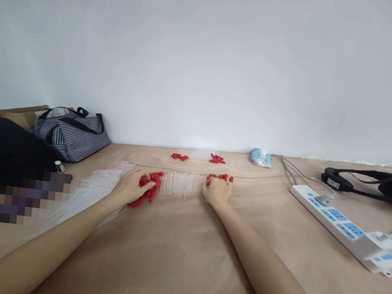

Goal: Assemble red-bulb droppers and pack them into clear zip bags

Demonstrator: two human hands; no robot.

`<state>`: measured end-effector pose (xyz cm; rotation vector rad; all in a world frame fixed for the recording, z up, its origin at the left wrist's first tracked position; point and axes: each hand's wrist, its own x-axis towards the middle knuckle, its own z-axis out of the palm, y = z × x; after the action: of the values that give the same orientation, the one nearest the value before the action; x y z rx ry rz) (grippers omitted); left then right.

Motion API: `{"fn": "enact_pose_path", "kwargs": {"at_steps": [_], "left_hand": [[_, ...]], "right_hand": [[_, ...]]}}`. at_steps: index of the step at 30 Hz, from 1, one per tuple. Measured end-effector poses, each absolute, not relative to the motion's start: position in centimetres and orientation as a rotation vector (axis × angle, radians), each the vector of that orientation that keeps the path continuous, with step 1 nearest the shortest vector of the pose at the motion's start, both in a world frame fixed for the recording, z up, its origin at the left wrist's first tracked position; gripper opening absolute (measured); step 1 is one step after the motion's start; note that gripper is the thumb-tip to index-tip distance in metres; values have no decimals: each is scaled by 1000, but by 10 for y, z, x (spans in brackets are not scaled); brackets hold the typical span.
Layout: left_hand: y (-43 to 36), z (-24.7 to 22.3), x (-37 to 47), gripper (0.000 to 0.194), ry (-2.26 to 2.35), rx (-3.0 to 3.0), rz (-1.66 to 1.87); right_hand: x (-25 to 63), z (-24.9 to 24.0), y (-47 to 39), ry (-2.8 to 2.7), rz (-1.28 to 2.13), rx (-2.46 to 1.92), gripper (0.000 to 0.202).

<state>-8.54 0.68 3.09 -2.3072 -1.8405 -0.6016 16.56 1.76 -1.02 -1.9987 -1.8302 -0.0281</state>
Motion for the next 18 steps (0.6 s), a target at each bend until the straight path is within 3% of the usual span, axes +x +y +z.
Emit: {"fn": "enact_pose_path", "kwargs": {"at_steps": [12,18], "left_hand": [[3,37,-83,23,-1814,-2277,-565],[-11,39,-66,18,-1674,-2396,-843]], "right_hand": [[142,-2,38,-1754,168,-2247,24],[145,0,36,-1779,191,-2198,25]]}}
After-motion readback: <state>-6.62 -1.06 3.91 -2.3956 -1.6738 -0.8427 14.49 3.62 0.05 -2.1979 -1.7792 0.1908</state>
